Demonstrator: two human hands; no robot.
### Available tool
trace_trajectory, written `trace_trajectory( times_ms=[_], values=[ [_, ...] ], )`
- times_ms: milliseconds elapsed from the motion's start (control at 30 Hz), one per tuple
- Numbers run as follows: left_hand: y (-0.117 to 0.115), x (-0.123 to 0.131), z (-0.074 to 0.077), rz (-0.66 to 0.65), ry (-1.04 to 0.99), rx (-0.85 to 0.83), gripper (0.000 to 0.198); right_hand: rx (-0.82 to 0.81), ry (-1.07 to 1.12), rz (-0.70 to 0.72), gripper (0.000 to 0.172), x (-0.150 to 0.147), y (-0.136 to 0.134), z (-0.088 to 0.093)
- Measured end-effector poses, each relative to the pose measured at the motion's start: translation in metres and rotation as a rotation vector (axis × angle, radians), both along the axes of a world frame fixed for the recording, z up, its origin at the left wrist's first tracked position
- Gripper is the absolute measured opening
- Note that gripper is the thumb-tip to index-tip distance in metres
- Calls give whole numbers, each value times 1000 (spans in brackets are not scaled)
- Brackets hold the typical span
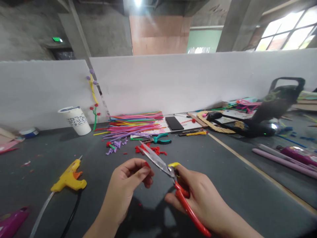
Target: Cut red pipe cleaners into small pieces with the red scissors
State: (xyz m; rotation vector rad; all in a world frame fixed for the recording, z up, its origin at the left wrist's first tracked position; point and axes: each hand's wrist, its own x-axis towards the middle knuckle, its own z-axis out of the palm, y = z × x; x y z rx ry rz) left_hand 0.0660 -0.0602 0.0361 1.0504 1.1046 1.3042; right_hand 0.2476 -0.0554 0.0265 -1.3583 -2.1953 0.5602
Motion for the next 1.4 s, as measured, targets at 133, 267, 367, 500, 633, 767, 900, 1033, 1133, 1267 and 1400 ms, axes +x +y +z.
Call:
trace_trajectory(
  times_ms=[133, 267, 367, 500, 633, 767, 900, 1033, 1133, 1267, 1400],
  values=[
    [-2, -2, 1, 22, -70, 67, 3, 106, -167, -17, 34, 7, -3, -11],
    [-5, -1, 2, 28, -78, 60, 3, 187, -230, 5, 38, 14, -4, -18],
    [-5, 0, 1, 17, -83, 52, 3, 228, -248, 17, 39, 16, -5, -20],
    [-4, 1, -1, 30, -123, 55, 5, 260, -249, 18, 40, 16, -6, -21],
    [-4, 2, 0, 39, -120, 43, 3, 262, -263, 30, 40, 15, -6, -20],
    [-5, 1, 1, 33, -116, 40, 4, 258, -258, 34, 40, 15, -5, -20],
    [-4, 2, 2, 16, -108, 40, 4, 237, -248, 42, 38, 16, -6, -21],
    [-5, 2, 3, 22, -115, 29, 3, 198, -252, 48, 36, 15, -8, -20],
    [-6, 1, 1, -4, -108, 37, 3, 193, -256, 53, 37, 14, -6, -21],
    [-6, -1, 0, -25, -99, 43, 3, 219, -262, 53, 38, 15, -5, -23],
    [-5, -1, 2, -17, -84, 43, 4, 267, -266, 50, 36, 15, -7, -23]
  ],
)
